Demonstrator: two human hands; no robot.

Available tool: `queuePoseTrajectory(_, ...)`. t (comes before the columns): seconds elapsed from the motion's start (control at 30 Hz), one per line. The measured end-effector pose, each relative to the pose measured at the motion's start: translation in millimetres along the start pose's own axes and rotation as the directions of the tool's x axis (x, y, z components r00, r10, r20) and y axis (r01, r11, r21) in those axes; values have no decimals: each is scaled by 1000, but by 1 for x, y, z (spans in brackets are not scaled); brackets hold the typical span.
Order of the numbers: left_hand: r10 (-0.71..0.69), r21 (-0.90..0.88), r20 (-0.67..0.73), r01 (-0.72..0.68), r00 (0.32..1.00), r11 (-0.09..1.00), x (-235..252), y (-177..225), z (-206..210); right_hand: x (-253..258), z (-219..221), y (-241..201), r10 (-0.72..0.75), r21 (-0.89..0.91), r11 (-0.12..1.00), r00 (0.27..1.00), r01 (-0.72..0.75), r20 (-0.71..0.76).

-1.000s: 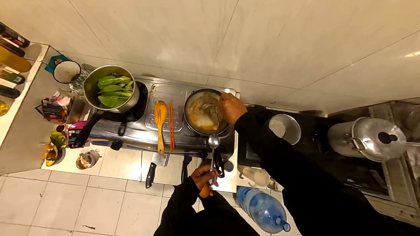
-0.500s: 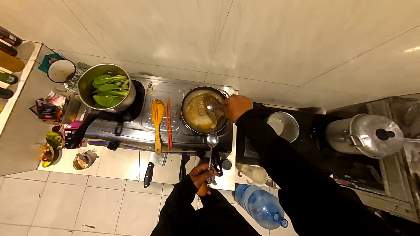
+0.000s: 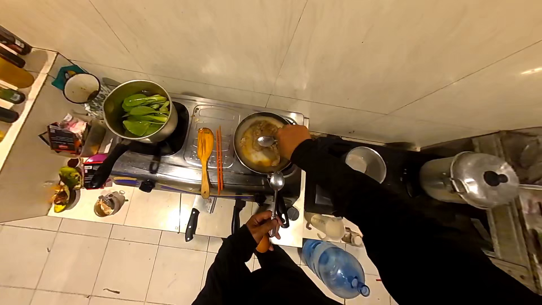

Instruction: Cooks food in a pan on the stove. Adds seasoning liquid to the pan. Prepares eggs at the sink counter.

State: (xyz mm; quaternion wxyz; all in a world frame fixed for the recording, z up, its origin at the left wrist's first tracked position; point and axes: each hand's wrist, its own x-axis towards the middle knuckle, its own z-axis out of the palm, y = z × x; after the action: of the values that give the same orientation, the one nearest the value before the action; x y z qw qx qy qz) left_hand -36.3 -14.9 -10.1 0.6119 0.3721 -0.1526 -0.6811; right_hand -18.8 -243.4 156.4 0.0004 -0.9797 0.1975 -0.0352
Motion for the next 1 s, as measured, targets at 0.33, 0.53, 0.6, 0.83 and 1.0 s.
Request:
queuePoseTrajectory(0.33,-27,39,0,27,1000,999,0,3,0,62,39,39,261,21,945,790,-327,554)
queuePoseTrajectory(0.53,-19,33,14,19,1000,999,0,3,0,67,49,36,279,-3,943,784,-334,555)
queuePoseTrajectory(0.6,-25,26,16,25,1000,999,-1,4,0,68,50,34,272,3,944,786,-329,555)
queuePoseTrajectory(0.83,-51,21,18,51,999,998,0,3,-2,70,53,34,211,59,955,805,-291,555)
queuePoseTrajectory(1.0,-54,25,23,54,998,998,0,4,-2,66,57,22,159,73,971,839,-229,521)
